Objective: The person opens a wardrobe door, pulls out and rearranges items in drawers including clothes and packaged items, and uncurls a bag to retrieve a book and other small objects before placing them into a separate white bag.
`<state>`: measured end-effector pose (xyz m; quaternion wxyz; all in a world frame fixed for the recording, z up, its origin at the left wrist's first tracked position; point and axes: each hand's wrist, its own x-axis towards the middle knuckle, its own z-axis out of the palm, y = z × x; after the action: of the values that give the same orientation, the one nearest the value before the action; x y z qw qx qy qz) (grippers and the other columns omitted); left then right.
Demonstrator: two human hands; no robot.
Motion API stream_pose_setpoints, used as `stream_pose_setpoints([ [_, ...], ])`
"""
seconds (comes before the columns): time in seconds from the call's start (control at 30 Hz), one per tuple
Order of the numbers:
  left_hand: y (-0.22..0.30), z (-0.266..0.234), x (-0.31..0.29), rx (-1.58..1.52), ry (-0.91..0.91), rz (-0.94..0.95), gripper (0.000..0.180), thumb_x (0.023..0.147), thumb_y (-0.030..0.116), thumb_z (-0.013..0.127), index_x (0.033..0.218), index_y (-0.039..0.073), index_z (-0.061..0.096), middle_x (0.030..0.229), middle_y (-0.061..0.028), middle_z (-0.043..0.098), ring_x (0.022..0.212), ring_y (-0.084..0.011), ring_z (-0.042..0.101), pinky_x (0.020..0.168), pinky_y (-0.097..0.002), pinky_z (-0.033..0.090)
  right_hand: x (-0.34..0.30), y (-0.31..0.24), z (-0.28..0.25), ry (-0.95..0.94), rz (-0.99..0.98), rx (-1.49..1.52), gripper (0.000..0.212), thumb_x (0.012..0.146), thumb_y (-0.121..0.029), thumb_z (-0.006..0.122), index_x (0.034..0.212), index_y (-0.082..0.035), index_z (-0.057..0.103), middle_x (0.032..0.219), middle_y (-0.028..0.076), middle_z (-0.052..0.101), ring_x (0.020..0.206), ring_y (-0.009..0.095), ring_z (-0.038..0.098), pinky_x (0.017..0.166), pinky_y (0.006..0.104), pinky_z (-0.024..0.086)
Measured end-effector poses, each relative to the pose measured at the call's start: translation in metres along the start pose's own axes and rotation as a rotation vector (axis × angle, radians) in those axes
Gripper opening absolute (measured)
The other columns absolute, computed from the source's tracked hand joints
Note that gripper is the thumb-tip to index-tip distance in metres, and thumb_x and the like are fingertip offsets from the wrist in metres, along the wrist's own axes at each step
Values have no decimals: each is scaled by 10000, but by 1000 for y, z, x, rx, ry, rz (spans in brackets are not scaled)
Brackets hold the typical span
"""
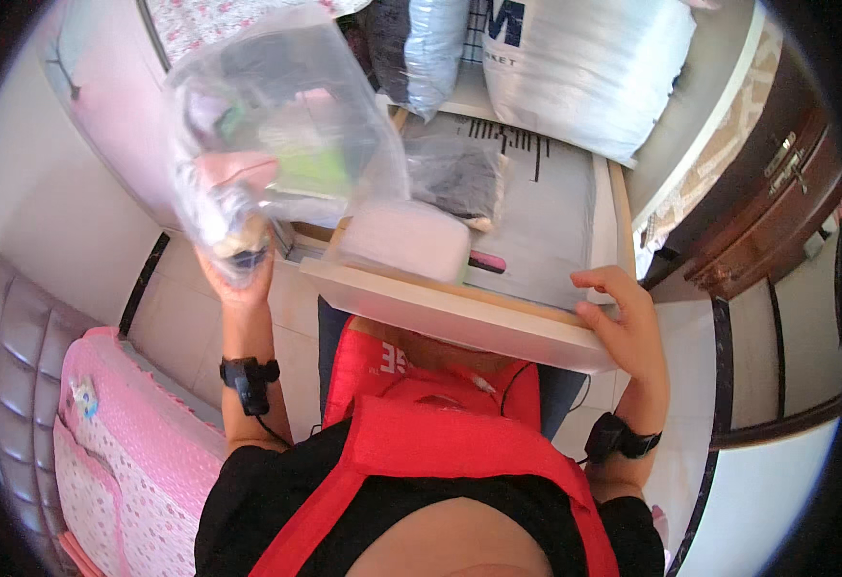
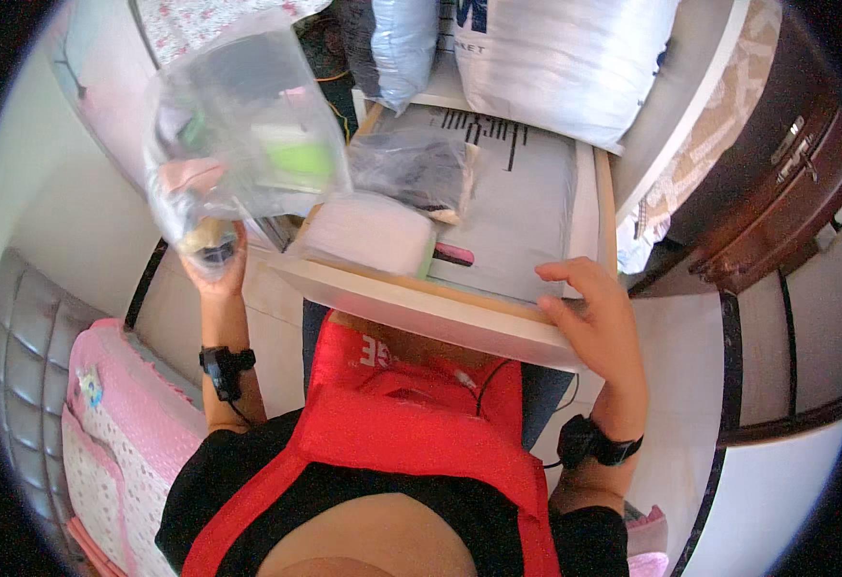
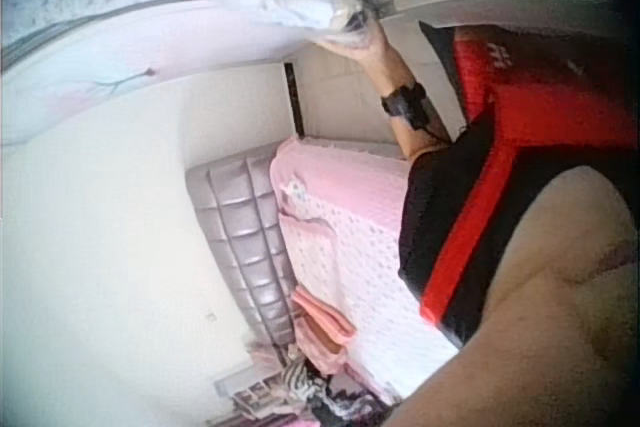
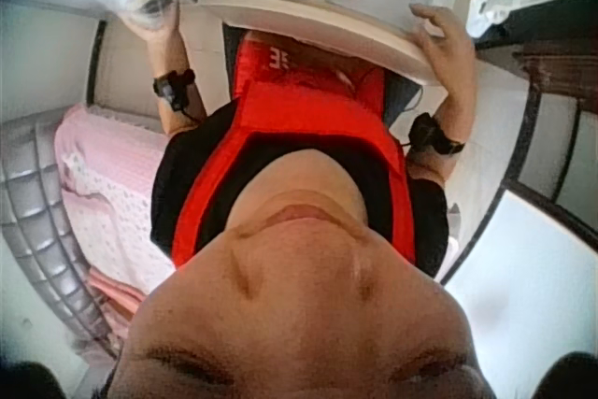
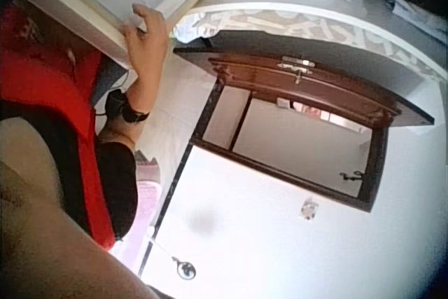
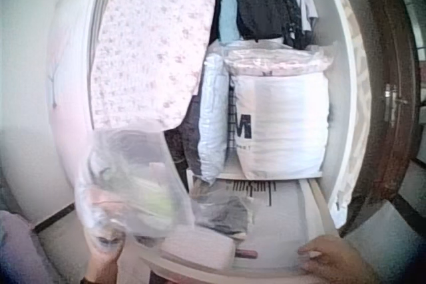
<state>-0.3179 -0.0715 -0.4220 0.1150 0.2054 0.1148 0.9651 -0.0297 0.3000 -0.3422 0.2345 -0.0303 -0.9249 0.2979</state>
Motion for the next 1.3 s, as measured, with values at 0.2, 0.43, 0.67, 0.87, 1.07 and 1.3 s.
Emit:
stream_pose_setpoints([
  [0.2, 19, -38, -22, -105, 0, 73, 440, 899, 379, 459, 1206, 70, 518, 1259, -122, 524, 1182, -324, 459, 963, -532, 372, 17, -18, -30, -185, -142, 19, 266, 762, -67, 654, 1022, -27, 611, 965, 95, 617, 906, 237, 597, 768, 310, 451],
  [0.43, 9, -44, -39, -196, 69, 62, 436, 864, 337, 535, 1183, 39, 522, 1226, -133, 536, 1138, -315, 495, 956, -487, 402, 94, -56, -5, -592, -198, -76, 382, 795, -131, 636, 1157, -41, 553, 1105, 105, 583, 938, 242, 584, 794, 334, 457],
  [0.67, 10, -45, -40, -350, -14, 2, 418, 854, 326, 564, 1169, 53, 534, 1185, -122, 564, 1118, -295, 519, 943, -468, 429, 147, -51, 79, -802, -267, -210, 684, 786, -340, 654, 1330, -30, 378, 1235, 192, 486, 1094, 282, 512, 895, 348, 434],
  [0.87, 24, -60, -54, -320, -6, 79, 425, 860, 327, 558, 1181, 49, 527, 1210, -131, 550, 1137, -304, 508, 950, -479, 427, 143, -60, 114, -660, -274, -236, 860, 674, -402, 703, 1353, -37, 320, 1249, 274, 462, 1074, 390, 524, 916, 414, 410],
  [1.07, 27, -70, -62, -148, 274, 209, 427, 879, 385, 496, 1187, 90, 514, 1176, -102, 555, 1054, -295, 532, 930, -478, 427, 146, -73, 97, -629, 21, -365, 711, 653, -304, 665, 1249, -16, 405, 1078, 240, 579, 1023, 343, 567, 878, 377, 438],
  [1.3, 36, -80, -68, -81, 340, 205, 430, 887, 410, 472, 1206, 124, 511, 1168, -88, 557, 1066, -286, 524, 924, -470, 422, 141, 3, 33, -487, 357, 746, 692, 641, -232, 697, 1234, 25, 449, 1143, 141, 567, 991, 240, 592, 875, 329, 467],
])
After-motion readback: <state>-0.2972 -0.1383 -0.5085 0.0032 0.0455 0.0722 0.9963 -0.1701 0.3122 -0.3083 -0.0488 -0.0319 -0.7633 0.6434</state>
